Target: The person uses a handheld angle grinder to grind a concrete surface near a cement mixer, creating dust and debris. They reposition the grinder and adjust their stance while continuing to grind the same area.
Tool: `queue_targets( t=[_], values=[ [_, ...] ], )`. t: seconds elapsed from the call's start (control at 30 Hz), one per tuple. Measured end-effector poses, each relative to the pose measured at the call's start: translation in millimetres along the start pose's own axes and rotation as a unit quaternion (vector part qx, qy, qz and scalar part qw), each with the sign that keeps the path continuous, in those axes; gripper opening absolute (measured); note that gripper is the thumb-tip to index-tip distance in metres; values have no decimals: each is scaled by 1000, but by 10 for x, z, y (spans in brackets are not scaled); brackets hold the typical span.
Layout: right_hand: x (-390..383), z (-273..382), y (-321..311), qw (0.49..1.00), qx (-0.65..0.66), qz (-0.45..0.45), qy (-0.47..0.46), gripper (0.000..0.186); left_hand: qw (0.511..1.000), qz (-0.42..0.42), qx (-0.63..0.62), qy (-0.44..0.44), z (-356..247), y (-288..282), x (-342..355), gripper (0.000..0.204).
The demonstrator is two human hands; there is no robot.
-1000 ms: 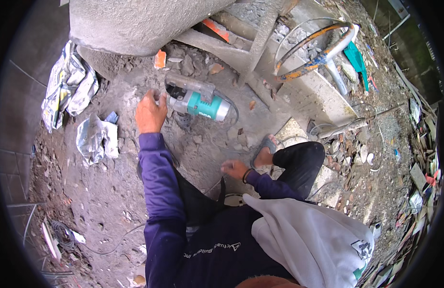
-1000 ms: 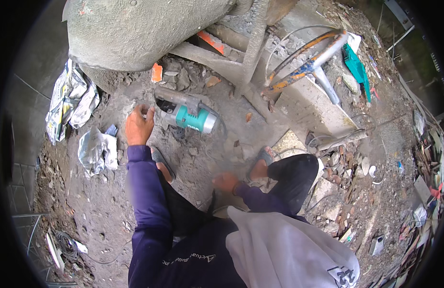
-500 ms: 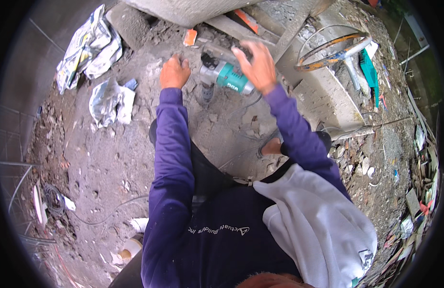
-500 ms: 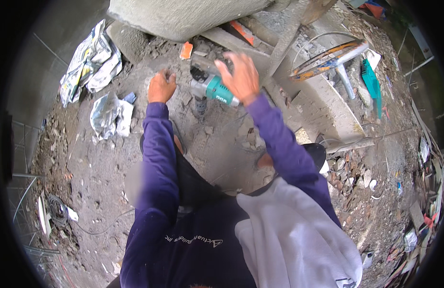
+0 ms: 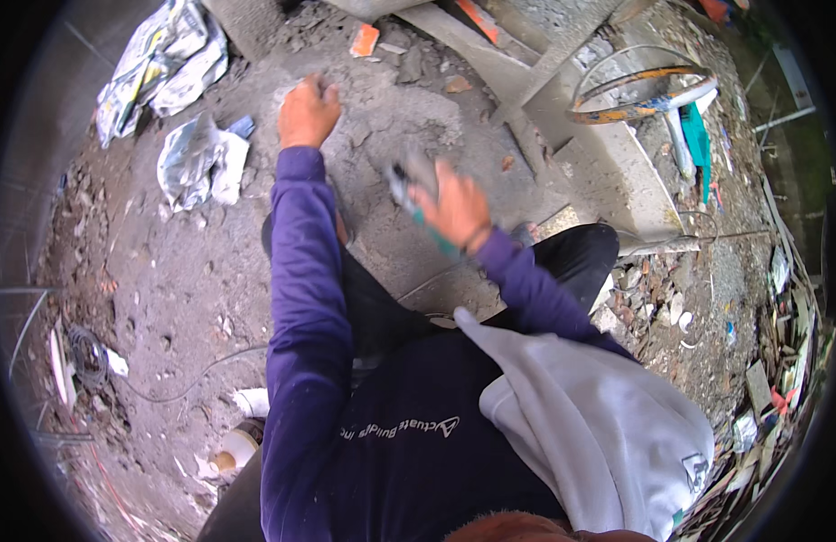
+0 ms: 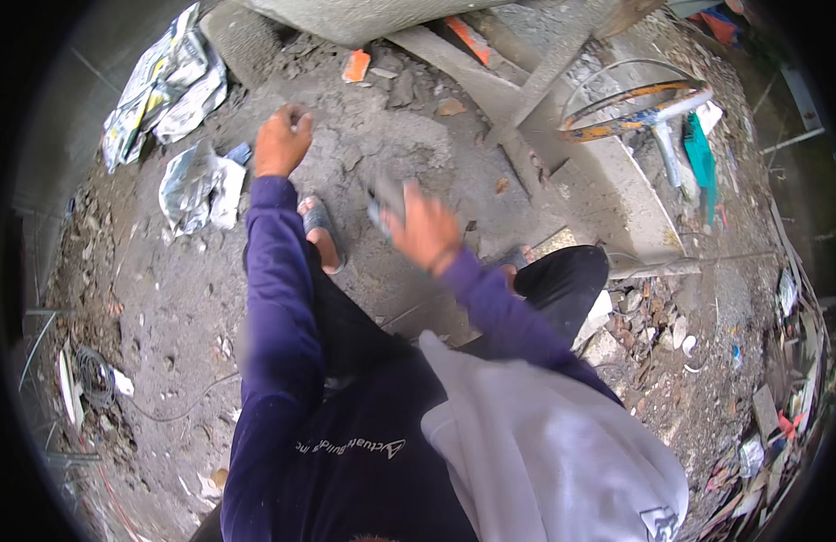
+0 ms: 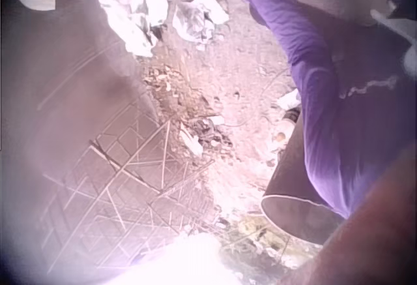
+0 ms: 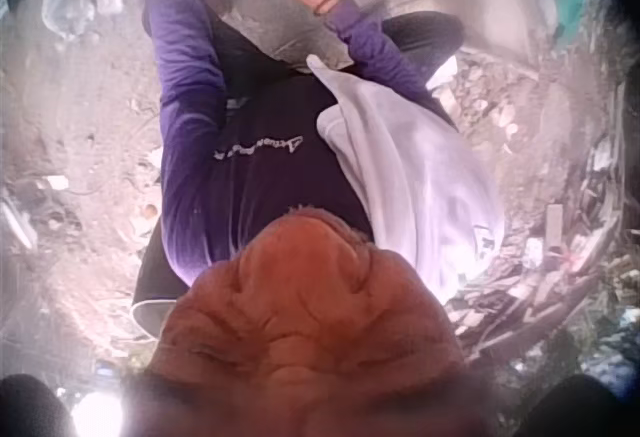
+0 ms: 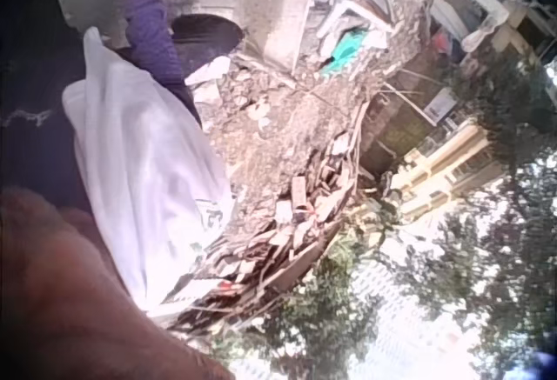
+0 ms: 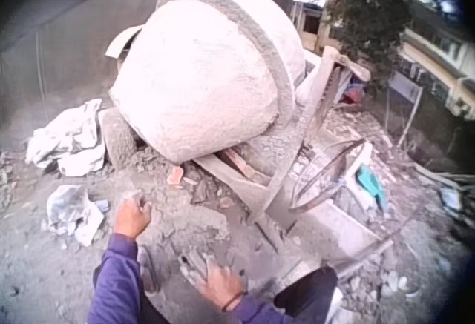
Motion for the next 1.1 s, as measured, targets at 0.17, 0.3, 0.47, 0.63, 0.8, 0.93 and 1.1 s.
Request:
queue_targets(
  t=[0.17,0.3,0.47,0.63,0.8,0.93,1.1],
  values=[
    [-911,-427,348,980,185,14,75,62,1000,13,9,15,-166,13,-80,26],
    [-890,-545,375,982,172,-7,76,60,999,39,24,20,-147,69,-135,27],
    [-991,-493,550,981,184,26,49,63,995,88,4,41,-223,133,-140,28],
    [-1294,-704,968,969,241,38,40,61,979,188,11,74,-504,540,-121,29],
    [-1540,-933,1415,931,357,79,10,55,968,242,48,44,-645,787,-179,33],
    [-1515,-941,1341,908,412,73,19,52,963,258,61,44,-739,869,-185,37],
    [-1267,-999,750,879,468,49,76,38,909,385,161,-16,-438,1683,-472,77]
  ],
)
Point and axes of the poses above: each hand's wrist, its own x-axis towards the middle knuckle, its own y-axis out of the palm, z = x × y, the point moved 5 cm from there along x, towards the middle knuckle, and after that the axes turned 15 degrees about z, right-handed, at the moved point
